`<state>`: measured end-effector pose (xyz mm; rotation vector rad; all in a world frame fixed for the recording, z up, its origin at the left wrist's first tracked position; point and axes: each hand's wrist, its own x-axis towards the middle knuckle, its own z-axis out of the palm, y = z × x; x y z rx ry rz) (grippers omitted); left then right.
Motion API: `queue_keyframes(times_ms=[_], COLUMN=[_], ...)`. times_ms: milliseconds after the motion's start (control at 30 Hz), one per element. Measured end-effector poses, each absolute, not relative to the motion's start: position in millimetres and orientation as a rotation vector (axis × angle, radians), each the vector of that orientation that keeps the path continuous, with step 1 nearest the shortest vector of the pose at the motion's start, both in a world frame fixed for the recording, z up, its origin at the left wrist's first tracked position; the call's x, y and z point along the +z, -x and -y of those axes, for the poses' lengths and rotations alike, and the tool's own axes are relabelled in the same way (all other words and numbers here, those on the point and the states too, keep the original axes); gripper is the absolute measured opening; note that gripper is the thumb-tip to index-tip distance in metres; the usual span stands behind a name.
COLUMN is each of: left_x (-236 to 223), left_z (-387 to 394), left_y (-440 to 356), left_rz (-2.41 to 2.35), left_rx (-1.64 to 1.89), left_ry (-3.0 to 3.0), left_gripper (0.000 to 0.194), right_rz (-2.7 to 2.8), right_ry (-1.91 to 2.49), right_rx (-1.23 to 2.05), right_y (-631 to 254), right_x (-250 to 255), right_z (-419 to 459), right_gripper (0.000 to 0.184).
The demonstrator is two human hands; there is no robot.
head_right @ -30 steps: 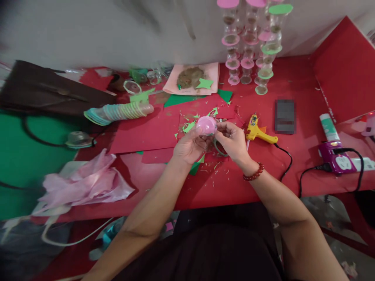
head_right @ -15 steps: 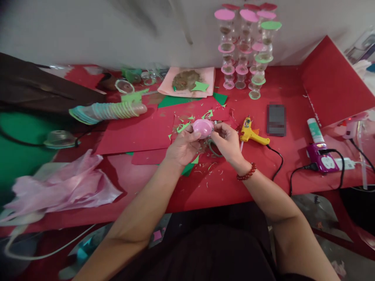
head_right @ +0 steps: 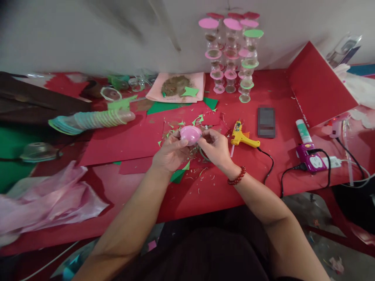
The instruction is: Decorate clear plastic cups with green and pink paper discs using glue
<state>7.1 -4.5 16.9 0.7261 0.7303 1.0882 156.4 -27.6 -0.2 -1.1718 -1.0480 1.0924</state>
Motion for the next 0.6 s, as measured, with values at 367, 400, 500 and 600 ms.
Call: queue_keyframes(times_ms=[367, 400, 500, 600], left_x=[16.3, 15.8, 15.9, 18.4], left_z=[2.2, 1.9, 1.6, 1.7], left_y=[-4.0, -4.3, -4.7, -4.6], left_rz=[-0.737, -0.737, -0.765, -0.803], left_rx=[1.111, 1.121, 1.123, 1.112], left_ry=[-0.771, -0.772, -0.771, -0.771], left_gripper=[0.045, 0.045, 0.049, 0.049], right_rz=[1.087, 1.085, 1.083, 1.102], right_ry=[1.208, 1.219, 1.258, 1.288], right_rx=[1.085, 1.087, 1.092, 1.1], right_y=[-154.4, -153.7, -152.2, -152.9], right_x=[6.6, 5.4, 2.6, 3.1], right_z=[31.3, 30.8, 29.5, 29.6], right_gripper=[0.005, 0.005, 0.004, 0.006])
